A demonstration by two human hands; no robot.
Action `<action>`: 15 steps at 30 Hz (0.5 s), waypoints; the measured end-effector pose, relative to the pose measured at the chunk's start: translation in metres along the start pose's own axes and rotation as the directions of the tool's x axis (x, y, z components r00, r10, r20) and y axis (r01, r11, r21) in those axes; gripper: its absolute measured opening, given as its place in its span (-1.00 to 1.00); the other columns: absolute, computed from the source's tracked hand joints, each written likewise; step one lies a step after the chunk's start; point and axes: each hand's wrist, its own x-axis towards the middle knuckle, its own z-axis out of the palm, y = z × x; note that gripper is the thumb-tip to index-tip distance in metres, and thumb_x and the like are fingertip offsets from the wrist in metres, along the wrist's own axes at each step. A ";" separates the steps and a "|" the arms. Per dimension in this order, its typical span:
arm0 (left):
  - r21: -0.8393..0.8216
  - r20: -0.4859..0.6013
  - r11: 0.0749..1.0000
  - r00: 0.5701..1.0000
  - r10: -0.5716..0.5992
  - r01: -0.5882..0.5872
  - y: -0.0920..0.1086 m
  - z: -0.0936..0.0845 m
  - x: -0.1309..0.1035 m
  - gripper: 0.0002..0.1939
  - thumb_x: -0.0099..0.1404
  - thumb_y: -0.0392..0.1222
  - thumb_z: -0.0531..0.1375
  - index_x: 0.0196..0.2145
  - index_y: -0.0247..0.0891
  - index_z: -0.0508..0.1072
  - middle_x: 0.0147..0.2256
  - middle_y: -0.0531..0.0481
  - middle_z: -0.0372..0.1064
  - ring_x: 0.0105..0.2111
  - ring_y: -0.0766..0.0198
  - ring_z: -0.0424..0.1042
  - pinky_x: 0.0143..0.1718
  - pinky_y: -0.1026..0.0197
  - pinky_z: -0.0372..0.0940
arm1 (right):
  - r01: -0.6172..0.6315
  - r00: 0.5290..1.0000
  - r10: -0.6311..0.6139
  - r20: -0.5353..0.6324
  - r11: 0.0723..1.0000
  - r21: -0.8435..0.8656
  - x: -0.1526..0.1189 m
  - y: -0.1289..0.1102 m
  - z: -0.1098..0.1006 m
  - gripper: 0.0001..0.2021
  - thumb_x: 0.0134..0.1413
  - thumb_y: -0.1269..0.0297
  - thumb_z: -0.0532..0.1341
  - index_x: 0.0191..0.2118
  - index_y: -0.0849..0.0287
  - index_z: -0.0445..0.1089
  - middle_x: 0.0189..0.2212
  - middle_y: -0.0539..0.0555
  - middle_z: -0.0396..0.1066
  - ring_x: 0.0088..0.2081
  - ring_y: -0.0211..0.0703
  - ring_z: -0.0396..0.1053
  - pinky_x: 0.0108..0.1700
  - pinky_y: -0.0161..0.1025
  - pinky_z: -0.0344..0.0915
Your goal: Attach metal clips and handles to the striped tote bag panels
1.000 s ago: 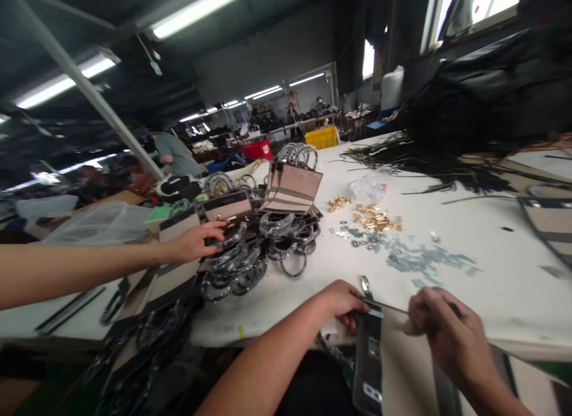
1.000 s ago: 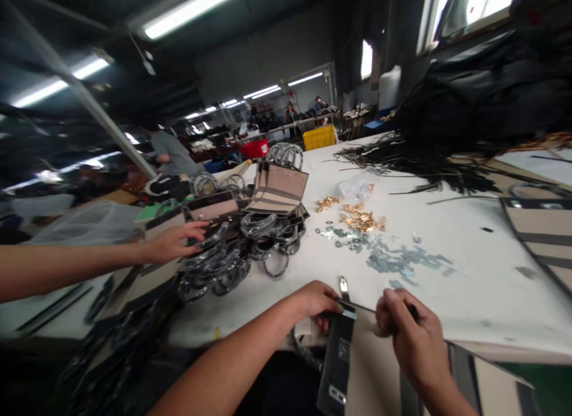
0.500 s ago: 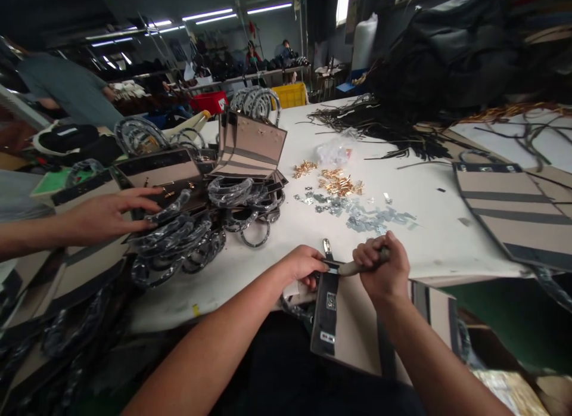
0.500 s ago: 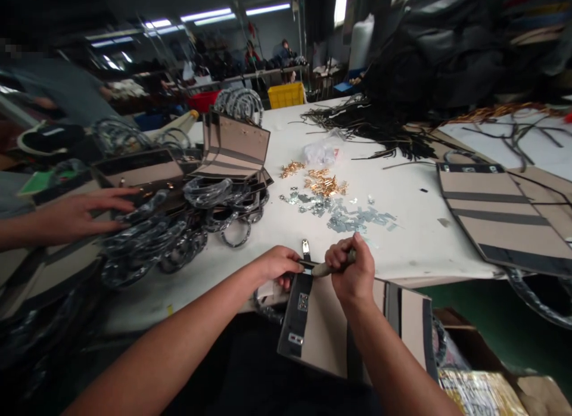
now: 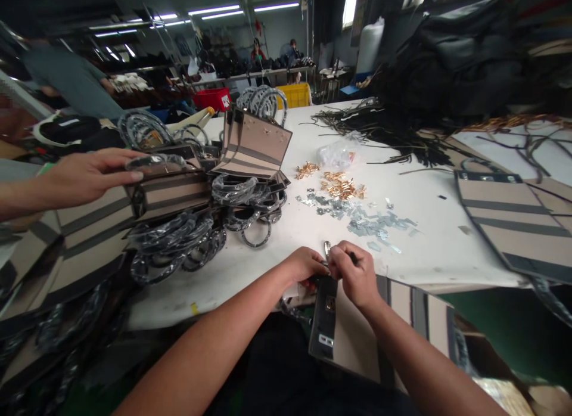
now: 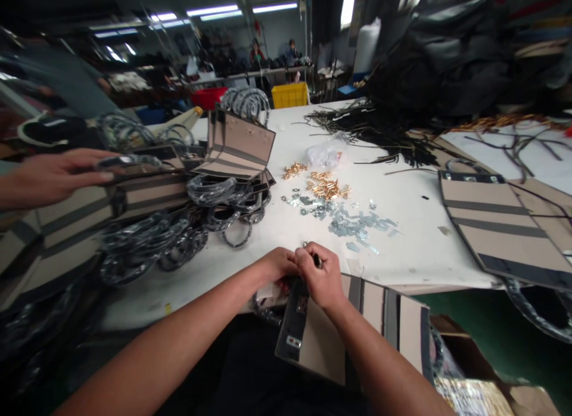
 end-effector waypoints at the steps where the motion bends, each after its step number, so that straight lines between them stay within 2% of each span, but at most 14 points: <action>1: 0.001 0.002 1.000 1.000 0.011 -0.011 0.000 0.000 -0.001 -0.90 0.21 -0.27 0.32 -0.42 -0.37 0.52 -0.70 0.10 0.32 -0.72 0.33 0.33 -0.66 0.34 0.16 | -0.003 0.999 0.006 0.050 0.998 -0.060 0.003 -0.005 0.001 -0.56 0.30 0.05 0.25 -0.58 0.14 0.30 -0.67 -0.05 0.27 -0.59 -0.26 0.18 -0.47 -0.25 0.14; 4: -0.005 0.004 1.000 1.000 0.017 -0.017 -0.001 0.000 -0.003 -0.94 0.21 -0.30 0.28 -0.38 -0.36 0.53 -0.70 0.10 0.34 -0.72 0.33 0.34 -0.65 0.35 0.15 | -0.020 0.997 0.024 0.079 0.998 -0.057 0.012 -0.023 -0.003 -0.53 0.31 0.03 0.24 -0.59 0.13 0.28 -0.70 -0.06 0.25 -0.62 -0.27 0.16 -0.49 -0.26 0.14; 8: -0.030 0.045 0.999 0.999 0.016 -0.015 -0.005 -0.001 0.000 -0.93 0.17 -0.28 0.31 -0.37 -0.32 0.53 -0.67 0.06 0.40 -0.71 0.30 0.37 -0.66 0.34 0.15 | 0.056 0.998 -0.055 -0.017 0.996 0.064 0.014 -0.036 -0.014 -0.56 0.30 0.02 0.24 -0.56 0.10 0.25 -0.67 -0.04 0.27 -0.62 -0.24 0.20 -0.51 -0.25 0.17; 10: -0.032 0.048 0.999 0.999 0.020 -0.018 -0.006 -0.001 0.002 -0.92 0.15 -0.26 0.32 -0.39 -0.32 0.53 -0.66 0.06 0.41 -0.71 0.30 0.37 -0.67 0.34 0.16 | 0.061 0.998 -0.059 -0.028 0.996 0.070 0.010 -0.031 -0.014 -0.59 0.29 0.04 0.24 -0.55 0.09 0.26 -0.66 -0.02 0.28 -0.60 -0.23 0.21 -0.51 -0.25 0.18; 15: 0.003 -0.007 1.000 1.000 0.019 -0.019 -0.005 0.000 0.000 -0.92 0.15 -0.25 0.32 -0.40 -0.31 0.54 -0.73 0.11 0.32 -0.73 0.28 0.35 -0.68 0.32 0.17 | -0.020 1.000 0.020 0.008 1.000 0.023 0.004 -0.006 -0.006 -0.60 0.29 0.14 0.21 -0.57 0.09 0.21 -0.71 -0.07 0.22 -0.64 -0.26 0.14 -0.55 -0.27 0.11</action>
